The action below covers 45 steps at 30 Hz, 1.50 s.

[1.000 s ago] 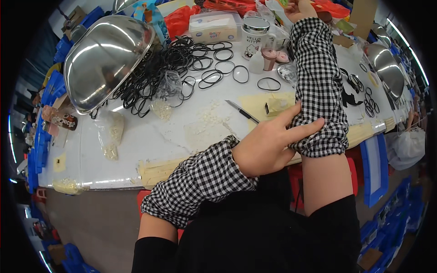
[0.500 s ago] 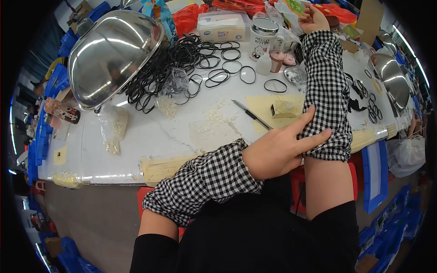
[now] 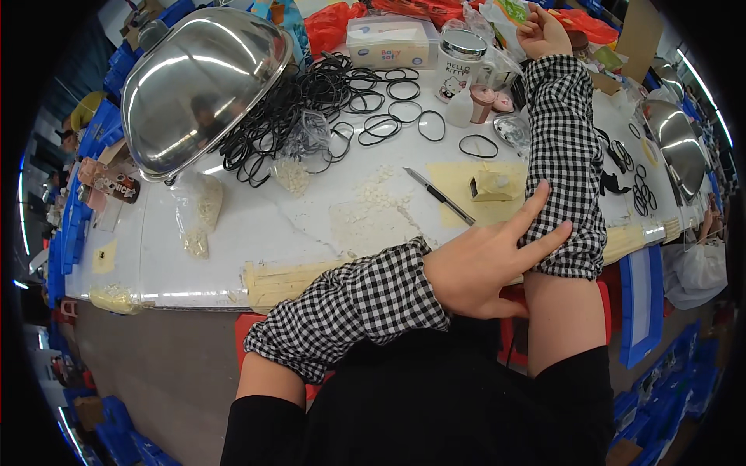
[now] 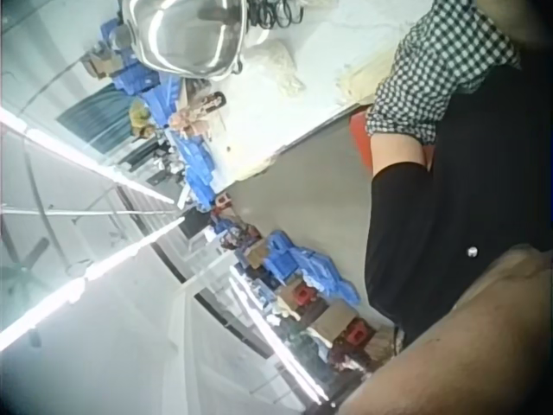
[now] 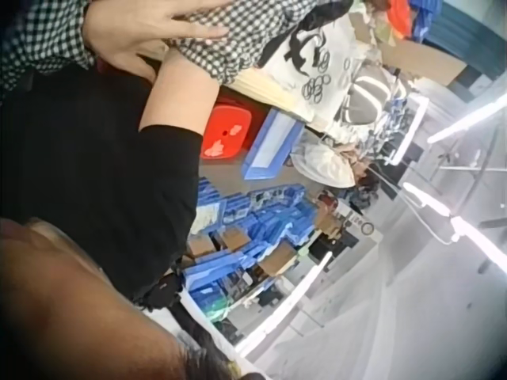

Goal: Manually attaching small rubber rings onto white plastic toy components at an assembly workbench.

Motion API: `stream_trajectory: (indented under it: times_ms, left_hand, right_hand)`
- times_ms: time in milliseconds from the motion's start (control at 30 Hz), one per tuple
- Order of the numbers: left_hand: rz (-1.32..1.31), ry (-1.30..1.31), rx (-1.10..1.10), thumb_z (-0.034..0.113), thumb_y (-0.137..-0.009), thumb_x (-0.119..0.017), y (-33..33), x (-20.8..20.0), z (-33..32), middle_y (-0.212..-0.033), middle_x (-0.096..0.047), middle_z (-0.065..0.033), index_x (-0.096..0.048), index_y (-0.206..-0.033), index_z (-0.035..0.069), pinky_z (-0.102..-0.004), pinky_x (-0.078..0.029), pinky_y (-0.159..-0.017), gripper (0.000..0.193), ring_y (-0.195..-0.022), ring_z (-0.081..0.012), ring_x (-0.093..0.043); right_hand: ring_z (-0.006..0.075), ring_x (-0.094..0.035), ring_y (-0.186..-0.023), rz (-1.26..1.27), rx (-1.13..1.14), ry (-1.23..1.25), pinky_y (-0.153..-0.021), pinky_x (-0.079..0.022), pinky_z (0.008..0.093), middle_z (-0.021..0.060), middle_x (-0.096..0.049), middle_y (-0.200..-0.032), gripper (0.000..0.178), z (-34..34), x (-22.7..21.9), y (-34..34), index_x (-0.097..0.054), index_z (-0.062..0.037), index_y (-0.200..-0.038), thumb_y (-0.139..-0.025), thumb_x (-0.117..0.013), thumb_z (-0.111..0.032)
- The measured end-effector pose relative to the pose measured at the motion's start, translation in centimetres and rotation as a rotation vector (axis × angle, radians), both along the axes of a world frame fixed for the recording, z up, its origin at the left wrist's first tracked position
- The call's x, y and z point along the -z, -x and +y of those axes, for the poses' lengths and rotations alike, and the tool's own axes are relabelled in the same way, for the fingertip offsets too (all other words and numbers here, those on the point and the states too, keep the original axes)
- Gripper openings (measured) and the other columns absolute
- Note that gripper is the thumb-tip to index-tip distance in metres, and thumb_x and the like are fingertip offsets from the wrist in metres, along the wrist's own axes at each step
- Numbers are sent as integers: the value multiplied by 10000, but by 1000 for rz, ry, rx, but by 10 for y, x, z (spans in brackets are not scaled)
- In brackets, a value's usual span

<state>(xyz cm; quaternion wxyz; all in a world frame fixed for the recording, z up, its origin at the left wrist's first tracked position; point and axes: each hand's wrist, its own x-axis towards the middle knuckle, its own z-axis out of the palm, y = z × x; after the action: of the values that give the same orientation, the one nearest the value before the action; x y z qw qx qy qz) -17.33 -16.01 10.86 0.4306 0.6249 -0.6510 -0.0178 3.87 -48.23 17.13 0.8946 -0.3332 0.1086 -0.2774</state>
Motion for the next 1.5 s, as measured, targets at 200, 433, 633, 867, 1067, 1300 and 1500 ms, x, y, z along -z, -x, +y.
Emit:
stream_trajectory:
  times_ms: [200, 433, 633, 867, 1067, 1300, 1500]
  left_hand:
    - [-103, -5, 18, 199, -637, -777, -3, 8, -3, -1413, -160, -384, -303, -1429, 154, -358, -538, -668, 924, -781, -365, -638]
    - [-28, 16, -22, 148, -605, -771, 6, -2, 1, -1403, -229, -364, -385, -1392, 169, -335, -544, -657, 876, -757, -311, -645]
    - [-139, 92, -9, 151, -574, -785, 3, 16, -14, -1422, -187, -359, -348, -1412, 181, -343, -537, -664, 946, -772, -334, -639]
    - [-71, 92, -13, 108, -623, -743, 13, 3, -12, -1372, -300, -357, -400, -1378, 164, -324, -543, -650, 832, -780, -306, -645]
    - [-165, 107, -41, 65, -726, -638, 13, 12, -16, -1350, -389, -288, -432, -1350, 135, -311, -542, -671, 661, -856, -290, -647]
    - [-203, 94, -72, 54, -771, -586, 12, 18, 7, -1260, -512, -183, -501, -1286, 120, -328, -533, -729, 526, -924, -253, -635]
    - [-223, 151, -30, 82, -762, -568, 18, 14, 9, -1236, -504, -202, -496, -1249, 64, -323, -515, -691, 492, -780, -217, -618]
  right_hand:
    - [97, -338, -463, -17, -1, -8, -399, -273, 213, -12, -432, -631, 152, 6, -4, 4, -478, -113, -803, -933, -504, -189]
    - [94, -338, -464, -11, 61, -48, -401, -274, 206, -3, -440, -635, 144, 5, -7, 6, -483, -100, -839, -943, -493, -199]
    - [88, -347, -472, -24, 41, 13, -413, -280, 198, -19, -448, -626, 119, 5, -19, 27, -529, -100, -881, -939, -505, -201]
    - [83, -336, -462, -96, 1, 1, -419, -275, 202, -32, -443, -592, 156, -15, -23, 34, -529, -107, -812, -934, -510, -203]
    - [75, -367, -492, -52, -33, 243, -442, -312, 206, -33, -479, -629, 141, -39, -14, 37, -554, -87, -884, -927, -536, -220]
    - [71, -472, -495, 888, 12, 1761, -444, -390, 218, -7, -598, -666, 236, -40, 20, 35, -676, -37, -824, -805, -643, -270]
    - [205, -653, -846, 1235, -288, 2351, -756, -508, 337, 104, -694, -916, 251, 6, 36, 48, -720, -73, -898, -749, -677, -270]
